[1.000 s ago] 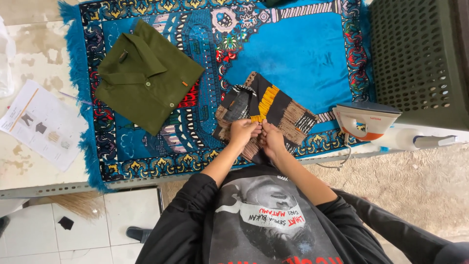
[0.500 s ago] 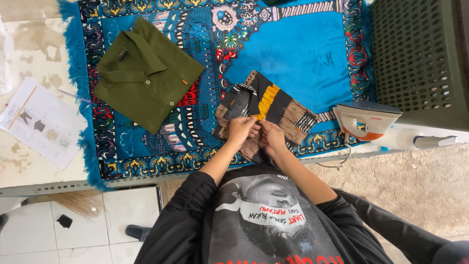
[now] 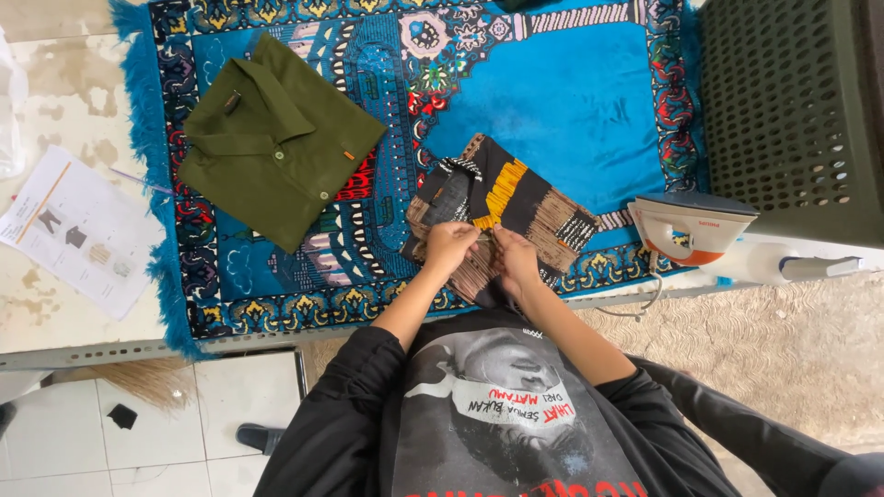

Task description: The person folds a green shirt and a patterned shirt on a table, then retrieves a colorful patterned cloth from a laundry basket. They spray the cloth with water and iron it on the table using an electric iron.

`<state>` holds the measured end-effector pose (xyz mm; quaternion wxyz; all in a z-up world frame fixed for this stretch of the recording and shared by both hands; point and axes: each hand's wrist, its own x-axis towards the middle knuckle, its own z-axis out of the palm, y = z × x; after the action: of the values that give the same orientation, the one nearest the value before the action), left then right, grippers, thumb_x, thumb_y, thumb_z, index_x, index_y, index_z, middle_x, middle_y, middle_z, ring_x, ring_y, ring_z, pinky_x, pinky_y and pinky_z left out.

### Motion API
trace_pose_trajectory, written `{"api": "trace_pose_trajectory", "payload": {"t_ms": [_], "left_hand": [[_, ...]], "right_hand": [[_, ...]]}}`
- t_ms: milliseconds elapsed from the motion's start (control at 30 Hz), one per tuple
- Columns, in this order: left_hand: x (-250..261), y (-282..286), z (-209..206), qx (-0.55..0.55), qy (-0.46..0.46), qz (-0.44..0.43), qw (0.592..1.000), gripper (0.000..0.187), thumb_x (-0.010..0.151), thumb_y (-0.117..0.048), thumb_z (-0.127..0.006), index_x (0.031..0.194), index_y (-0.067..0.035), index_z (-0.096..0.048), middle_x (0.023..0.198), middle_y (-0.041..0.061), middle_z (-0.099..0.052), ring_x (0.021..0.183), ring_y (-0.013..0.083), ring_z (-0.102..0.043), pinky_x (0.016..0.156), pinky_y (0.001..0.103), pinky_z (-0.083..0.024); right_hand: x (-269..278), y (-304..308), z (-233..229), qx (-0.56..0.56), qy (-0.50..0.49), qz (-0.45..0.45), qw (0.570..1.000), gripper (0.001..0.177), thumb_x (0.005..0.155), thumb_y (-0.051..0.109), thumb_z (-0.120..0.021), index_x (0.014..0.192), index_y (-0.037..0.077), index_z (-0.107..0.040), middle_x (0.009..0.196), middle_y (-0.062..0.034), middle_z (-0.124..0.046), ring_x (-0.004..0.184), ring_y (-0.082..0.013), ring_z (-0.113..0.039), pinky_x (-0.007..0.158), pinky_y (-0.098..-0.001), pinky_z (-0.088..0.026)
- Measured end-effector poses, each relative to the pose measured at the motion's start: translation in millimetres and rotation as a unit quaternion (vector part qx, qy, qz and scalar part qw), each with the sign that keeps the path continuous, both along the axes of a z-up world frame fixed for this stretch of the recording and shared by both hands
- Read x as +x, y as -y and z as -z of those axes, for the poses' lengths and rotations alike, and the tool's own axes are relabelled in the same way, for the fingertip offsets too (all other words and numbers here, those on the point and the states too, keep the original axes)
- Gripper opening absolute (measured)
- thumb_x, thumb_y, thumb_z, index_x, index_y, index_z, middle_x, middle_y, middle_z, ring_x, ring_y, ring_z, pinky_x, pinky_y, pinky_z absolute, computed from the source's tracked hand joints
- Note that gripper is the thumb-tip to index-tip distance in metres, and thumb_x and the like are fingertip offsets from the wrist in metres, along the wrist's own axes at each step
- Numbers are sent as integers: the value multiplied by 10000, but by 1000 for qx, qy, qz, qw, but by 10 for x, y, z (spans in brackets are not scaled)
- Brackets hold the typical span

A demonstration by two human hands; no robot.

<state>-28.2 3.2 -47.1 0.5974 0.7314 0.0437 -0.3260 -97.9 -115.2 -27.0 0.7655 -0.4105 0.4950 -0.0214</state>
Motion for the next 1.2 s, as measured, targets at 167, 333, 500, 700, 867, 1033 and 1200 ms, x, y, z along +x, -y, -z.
{"api": "trace_pose_trajectory", "payload": {"t_ms": [167,333,500,700,867,1033,1200], "left_hand": [[40,-109,-458,53,50,5,997,308,850,-310,-702,1015,-61,-779,677,72,-738,552,137,-684,490,216,-539],[-24,-506,-929,200,206,-47,957,196,907,-324,-655,954,-159,-750,723,12,-728,730,244,-711,667,378,-576],[-161,-1090,-562,357,249,40,899,427,881,-322,-729,1212,-61,-662,1104,138,-648,1035,320,-666,882,451,-560],[-234,-1090,-205,321,269,73,905,473,857,-376,-755,1155,-23,-655,889,112,-640,942,354,-674,844,475,-560],[-145,-997,-137,293,130,49,946,364,847,-402,-737,1051,-104,-690,929,73,-597,969,307,-646,863,428,-535],[-128,-924,-577,1,-96,-213,972,484,796,-153,-816,1158,34,-556,909,116,-557,826,200,-641,814,332,-584],[-215,-1010,-475,-61,-81,-285,953,537,893,-43,-752,1247,17,-351,1039,228,-564,883,303,-668,874,500,-613]], "right_hand": [[-45,-23,-137,-65,-22,19,997,222,944,273,-777,937,60,-714,548,39,-419,377,-54,-404,371,-192,-300],[-578,425,409,-291,-80,38,953,219,945,348,-744,890,137,-767,649,6,-551,614,-101,-440,550,-263,-353],[-1177,458,-18,-417,-109,46,901,232,922,207,-788,1077,90,-663,835,12,-570,711,-90,-528,629,-226,-443],[-1328,519,6,-400,-212,-96,886,508,847,368,-821,1242,94,-656,854,-7,-707,772,-167,-694,688,-347,-532],[-1272,636,313,-358,-227,-100,900,438,820,392,-835,1127,114,-697,782,31,-700,708,-139,-668,642,-321,-509],[-1318,707,466,-266,-137,-39,953,202,852,252,-788,965,94,-730,715,10,-585,643,-111,-562,516,-239,-438],[-1079,306,-670,-193,-27,2,981,181,996,192,-677,1126,92,-600,801,30,-514,647,-77,-561,543,-219,-540]]}}
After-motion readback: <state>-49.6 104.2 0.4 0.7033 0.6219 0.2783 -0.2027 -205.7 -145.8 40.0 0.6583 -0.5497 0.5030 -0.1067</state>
